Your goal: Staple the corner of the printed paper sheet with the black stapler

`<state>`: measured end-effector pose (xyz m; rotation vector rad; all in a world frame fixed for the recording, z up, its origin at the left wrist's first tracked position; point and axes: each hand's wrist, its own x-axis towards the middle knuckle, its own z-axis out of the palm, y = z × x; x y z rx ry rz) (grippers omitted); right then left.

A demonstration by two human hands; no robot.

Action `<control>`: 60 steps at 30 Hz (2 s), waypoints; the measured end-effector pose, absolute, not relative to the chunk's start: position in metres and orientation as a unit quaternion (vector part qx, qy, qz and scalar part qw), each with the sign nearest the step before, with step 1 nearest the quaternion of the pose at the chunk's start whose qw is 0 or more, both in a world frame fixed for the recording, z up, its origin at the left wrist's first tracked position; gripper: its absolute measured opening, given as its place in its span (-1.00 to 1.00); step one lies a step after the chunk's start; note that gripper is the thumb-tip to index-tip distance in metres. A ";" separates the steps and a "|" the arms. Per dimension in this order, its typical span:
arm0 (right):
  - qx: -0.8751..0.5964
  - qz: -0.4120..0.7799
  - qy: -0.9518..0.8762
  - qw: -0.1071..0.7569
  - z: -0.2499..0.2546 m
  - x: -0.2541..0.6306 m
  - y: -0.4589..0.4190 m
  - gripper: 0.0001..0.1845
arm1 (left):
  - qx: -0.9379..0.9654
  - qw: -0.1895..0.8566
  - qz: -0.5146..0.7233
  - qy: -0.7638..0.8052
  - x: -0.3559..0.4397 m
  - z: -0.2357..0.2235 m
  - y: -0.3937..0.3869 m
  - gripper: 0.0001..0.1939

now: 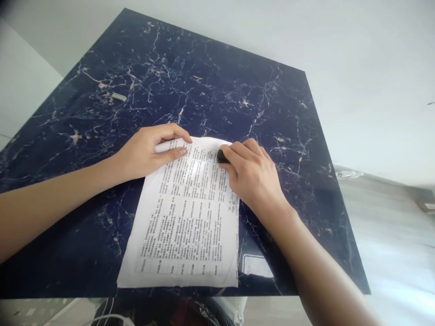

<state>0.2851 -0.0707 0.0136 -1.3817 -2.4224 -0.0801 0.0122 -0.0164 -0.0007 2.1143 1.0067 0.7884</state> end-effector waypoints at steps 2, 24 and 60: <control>-0.488 -0.031 -0.858 0.157 0.016 0.282 -0.072 -0.70 | 0.808 0.327 0.301 0.386 0.012 -0.001 -0.016 -0.78; -0.504 0.082 -0.797 0.323 0.015 0.302 -0.070 -0.74 | 0.834 0.284 0.283 0.380 0.007 0.000 -0.018 -0.78; -0.608 0.032 -0.749 0.262 0.022 0.271 -0.059 -0.51 | 0.941 0.143 0.218 0.217 0.029 -0.013 -0.041 -0.54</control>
